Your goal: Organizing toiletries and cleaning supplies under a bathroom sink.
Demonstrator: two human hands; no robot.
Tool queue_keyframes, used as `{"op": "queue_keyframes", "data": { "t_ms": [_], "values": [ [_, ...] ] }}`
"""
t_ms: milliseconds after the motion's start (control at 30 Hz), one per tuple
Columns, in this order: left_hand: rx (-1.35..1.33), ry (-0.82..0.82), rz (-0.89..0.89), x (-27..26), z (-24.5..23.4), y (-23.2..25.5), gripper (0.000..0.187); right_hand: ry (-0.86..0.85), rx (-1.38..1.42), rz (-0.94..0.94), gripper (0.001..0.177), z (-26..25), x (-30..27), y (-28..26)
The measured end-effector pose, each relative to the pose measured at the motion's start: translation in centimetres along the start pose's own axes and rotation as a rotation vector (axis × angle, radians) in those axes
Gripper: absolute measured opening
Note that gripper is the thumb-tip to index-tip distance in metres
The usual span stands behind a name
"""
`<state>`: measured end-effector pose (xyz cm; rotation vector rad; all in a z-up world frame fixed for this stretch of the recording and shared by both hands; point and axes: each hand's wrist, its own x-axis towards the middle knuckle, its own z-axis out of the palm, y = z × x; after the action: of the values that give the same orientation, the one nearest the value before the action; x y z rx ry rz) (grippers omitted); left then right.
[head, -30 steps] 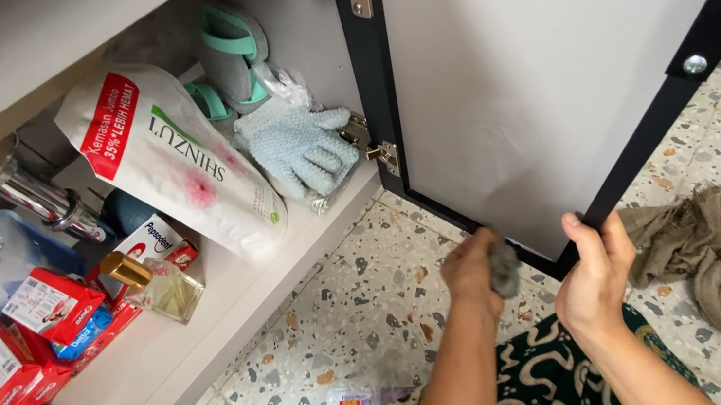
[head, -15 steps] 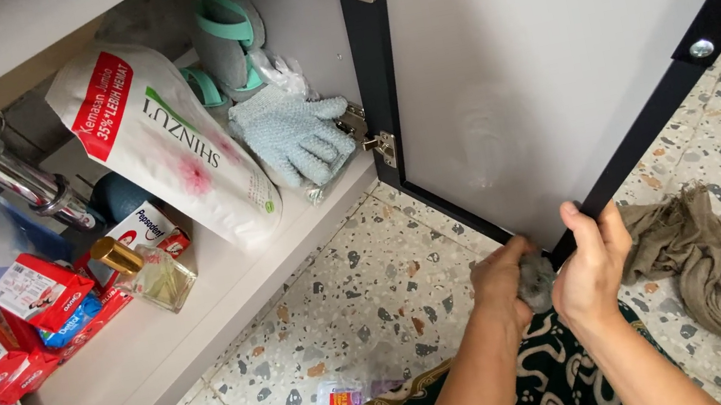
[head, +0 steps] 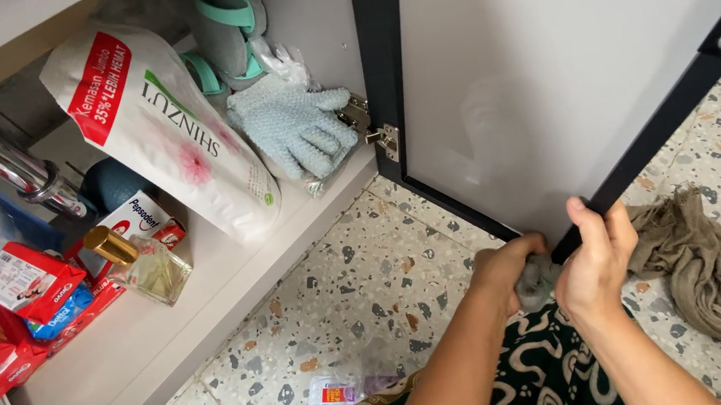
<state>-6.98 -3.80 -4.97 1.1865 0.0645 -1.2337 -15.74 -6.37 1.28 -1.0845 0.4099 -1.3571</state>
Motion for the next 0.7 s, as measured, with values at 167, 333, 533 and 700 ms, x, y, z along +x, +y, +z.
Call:
{"op": "queue_keyframes", "data": {
  "t_ms": [167,333,533,700],
  "values": [
    [0.310,-0.001,0.197,0.5,-2.6,-0.3,0.024,-0.040,-0.006,-0.044,0.025,-0.4,-0.2,0.1],
    [0.048,0.172,0.576,1.5,-8.6,-1.8,0.013,-0.072,-0.021,-0.078,0.010,-2.6,0.4,2.6],
    [0.151,0.094,1.080,-2.9,-1.8,-2.1,0.017,-0.053,0.013,-0.040,0.030,0.0,-0.1,-0.4],
    [0.377,0.153,1.098,-6.1,0.0,-3.8,0.017,-0.059,0.012,-0.024,0.034,0.0,0.3,-0.3]
  ]
}}
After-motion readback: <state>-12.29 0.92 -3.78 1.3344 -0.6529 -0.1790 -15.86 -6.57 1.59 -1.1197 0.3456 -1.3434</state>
